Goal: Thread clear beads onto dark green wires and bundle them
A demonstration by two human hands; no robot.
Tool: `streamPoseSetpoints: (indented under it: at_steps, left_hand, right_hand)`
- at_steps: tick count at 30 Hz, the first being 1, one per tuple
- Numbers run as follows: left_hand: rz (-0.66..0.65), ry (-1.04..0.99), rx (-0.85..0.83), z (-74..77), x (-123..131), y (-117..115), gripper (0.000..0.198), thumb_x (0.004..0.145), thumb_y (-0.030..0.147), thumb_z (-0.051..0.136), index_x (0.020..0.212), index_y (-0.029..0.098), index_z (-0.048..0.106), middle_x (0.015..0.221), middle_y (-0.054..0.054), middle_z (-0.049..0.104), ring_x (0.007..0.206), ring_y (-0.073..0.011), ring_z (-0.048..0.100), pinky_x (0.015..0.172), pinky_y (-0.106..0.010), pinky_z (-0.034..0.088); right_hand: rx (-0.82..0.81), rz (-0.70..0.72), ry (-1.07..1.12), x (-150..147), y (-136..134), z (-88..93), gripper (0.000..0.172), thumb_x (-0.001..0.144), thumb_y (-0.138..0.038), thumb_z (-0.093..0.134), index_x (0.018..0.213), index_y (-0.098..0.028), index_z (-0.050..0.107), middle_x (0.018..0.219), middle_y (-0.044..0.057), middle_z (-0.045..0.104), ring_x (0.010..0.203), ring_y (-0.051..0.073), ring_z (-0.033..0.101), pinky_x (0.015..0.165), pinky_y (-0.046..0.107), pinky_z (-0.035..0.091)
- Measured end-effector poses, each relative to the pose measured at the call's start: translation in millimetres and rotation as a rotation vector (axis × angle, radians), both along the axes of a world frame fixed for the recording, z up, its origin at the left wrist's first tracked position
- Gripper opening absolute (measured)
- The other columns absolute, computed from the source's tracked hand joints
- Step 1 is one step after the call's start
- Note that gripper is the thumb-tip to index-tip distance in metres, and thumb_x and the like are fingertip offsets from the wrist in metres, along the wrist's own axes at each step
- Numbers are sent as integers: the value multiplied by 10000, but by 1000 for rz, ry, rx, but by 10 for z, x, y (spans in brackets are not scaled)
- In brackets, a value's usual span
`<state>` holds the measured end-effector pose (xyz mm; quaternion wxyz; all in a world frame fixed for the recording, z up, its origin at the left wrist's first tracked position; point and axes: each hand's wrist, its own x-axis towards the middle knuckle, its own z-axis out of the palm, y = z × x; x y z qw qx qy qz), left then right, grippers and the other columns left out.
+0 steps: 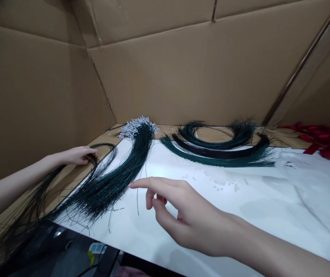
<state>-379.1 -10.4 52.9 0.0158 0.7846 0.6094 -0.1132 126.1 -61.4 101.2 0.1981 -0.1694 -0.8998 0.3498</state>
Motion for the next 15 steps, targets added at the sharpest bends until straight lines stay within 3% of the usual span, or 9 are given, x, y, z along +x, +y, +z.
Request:
streamPoseSetpoints:
  at_steps: [7,15]
  left_hand:
    - [-19,14,-28,9,3,45,226,655,155,510,822,202,654,821,-45,677,829,-213,630,707,-237,439]
    - [-4,-42,-10,59,68,-18,184,627,165,509,759,187,634,837,-66,650,796,-216,624,708,-248,451]
  right_hand:
    - [15,6,8,-5,4,-5,548,885,-45,465,1346,-341,464,919,-24,616,822,116,600,736,222,492]
    - [1,1,4,-11,26,-25,570,889,-39,458,1341,-386,460,923,-33,622,828,119,598,700,211,489]
